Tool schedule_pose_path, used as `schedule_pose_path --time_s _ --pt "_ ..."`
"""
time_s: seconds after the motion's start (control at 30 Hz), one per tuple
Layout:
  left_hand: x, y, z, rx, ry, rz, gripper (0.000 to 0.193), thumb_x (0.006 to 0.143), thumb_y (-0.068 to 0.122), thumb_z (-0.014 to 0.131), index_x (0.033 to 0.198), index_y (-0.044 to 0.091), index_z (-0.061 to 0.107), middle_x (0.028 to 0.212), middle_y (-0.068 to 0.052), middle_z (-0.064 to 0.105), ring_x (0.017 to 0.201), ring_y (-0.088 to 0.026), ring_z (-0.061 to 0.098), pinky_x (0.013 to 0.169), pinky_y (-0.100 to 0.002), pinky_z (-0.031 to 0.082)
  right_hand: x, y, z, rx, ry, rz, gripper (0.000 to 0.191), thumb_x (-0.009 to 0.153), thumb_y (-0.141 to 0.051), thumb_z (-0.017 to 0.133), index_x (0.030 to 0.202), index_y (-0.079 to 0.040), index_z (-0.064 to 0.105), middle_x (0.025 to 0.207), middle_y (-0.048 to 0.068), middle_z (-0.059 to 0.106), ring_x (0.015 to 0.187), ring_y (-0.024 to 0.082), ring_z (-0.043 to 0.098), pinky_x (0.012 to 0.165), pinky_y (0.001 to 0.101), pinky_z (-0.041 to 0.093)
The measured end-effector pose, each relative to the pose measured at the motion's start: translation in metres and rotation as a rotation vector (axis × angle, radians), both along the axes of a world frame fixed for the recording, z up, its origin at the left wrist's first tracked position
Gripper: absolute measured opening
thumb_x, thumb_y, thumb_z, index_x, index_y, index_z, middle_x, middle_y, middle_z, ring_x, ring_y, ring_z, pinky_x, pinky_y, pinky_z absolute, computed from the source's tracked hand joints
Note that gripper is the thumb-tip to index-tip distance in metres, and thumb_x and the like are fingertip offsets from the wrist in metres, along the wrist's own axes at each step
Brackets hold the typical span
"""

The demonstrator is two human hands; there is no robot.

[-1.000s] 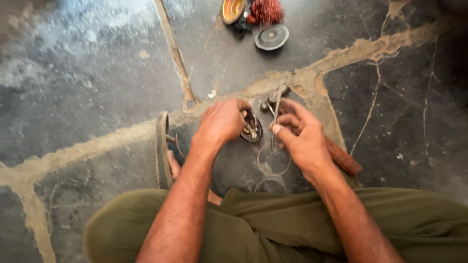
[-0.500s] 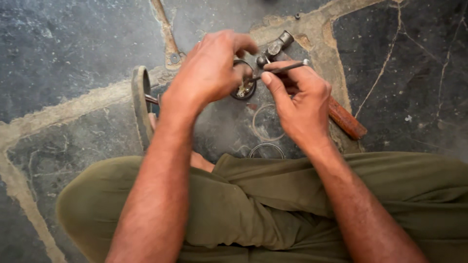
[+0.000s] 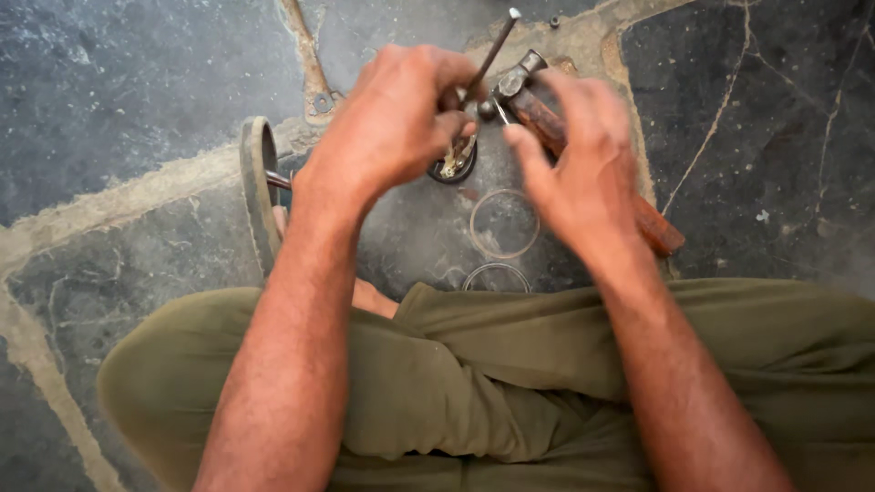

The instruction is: The person sits on the floor and uses a hammer and chisel to tap a small circular mechanical part, then uses a screwdriver to adjust internal components. The person continues to tap the part with the hammer and chisel.

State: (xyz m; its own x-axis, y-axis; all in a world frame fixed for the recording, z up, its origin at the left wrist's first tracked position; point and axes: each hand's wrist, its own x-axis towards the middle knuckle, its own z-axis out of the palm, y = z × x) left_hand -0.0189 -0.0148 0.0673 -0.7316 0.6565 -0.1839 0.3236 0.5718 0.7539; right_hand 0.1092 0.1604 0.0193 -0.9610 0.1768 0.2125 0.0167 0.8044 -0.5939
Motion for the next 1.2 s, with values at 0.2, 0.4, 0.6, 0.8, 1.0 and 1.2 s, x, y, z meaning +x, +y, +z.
schedule_pose_path --time_s 0.2,0.4,0.6,0.8,1.0,1.2 --pt "-0.003 -0.004 -0.008 0.007 0.039 0.012 0.013 0.08 0.013 0.081 0.09 0.007 0.076 0.082 -0.01 0.077 0.075 -0.023 0.075 0.071 -0.038 0.056 0.002 0.008 -0.03 0.179 -0.318 -0.162 0.067 0.09 -0.029 0.08 0.144 -0.001 0.051 0.126 0.024 0.054 0.117 0.043 0.051 0.094 0.0566 0.042" --pt "0.009 -0.011 -0.025 -0.044 0.133 0.068 0.017 0.083 0.016 0.079 0.098 0.008 0.075 0.087 -0.015 0.075 0.085 -0.034 0.072 0.075 -0.046 0.054 0.0 0.007 -0.033 0.127 -0.315 -0.147 0.051 0.093 -0.024 0.076 0.139 -0.01 0.058 0.126 0.021 0.055 0.118 0.044 0.052 0.095 0.0568 0.043" --pt "0.028 -0.021 -0.035 0.024 0.281 0.164 0.02 0.089 0.018 0.079 0.1 0.004 0.07 0.09 -0.019 0.074 0.089 -0.041 0.07 0.076 -0.05 0.053 0.0 0.006 -0.02 0.154 -0.337 -0.127 0.051 0.084 -0.015 0.075 0.132 -0.008 0.059 0.123 0.022 0.055 0.116 0.044 0.052 0.092 0.06 0.043" --pt "0.047 -0.03 -0.032 -0.101 0.257 0.302 0.024 0.089 0.027 0.078 0.099 0.006 0.071 0.084 -0.019 0.073 0.084 -0.04 0.071 0.075 -0.05 0.053 0.002 0.007 -0.014 0.271 -0.292 -0.164 0.035 0.087 -0.019 0.073 0.114 0.001 0.06 0.121 0.027 0.053 0.114 0.046 0.054 0.092 0.057 0.047" --pt "0.055 -0.027 -0.039 0.005 0.282 0.317 0.026 0.092 0.031 0.074 0.103 0.008 0.07 0.089 -0.016 0.075 0.086 -0.038 0.072 0.073 -0.049 0.054 0.001 0.024 -0.002 0.175 -0.093 -0.225 0.036 0.1 -0.019 0.064 0.128 0.004 0.056 0.12 0.026 0.052 0.106 0.045 0.059 0.087 0.0539 0.051" --pt "0.052 -0.012 -0.056 -0.052 0.27 0.258 0.03 0.099 0.031 0.066 0.11 0.005 0.057 0.093 -0.022 0.072 0.087 -0.046 0.067 0.072 -0.057 0.05 0.009 0.047 0.035 0.016 0.365 -0.272 0.04 0.11 -0.008 0.053 0.149 0.001 0.051 0.124 0.017 0.055 0.114 0.03 0.063 0.096 0.0444 0.056"
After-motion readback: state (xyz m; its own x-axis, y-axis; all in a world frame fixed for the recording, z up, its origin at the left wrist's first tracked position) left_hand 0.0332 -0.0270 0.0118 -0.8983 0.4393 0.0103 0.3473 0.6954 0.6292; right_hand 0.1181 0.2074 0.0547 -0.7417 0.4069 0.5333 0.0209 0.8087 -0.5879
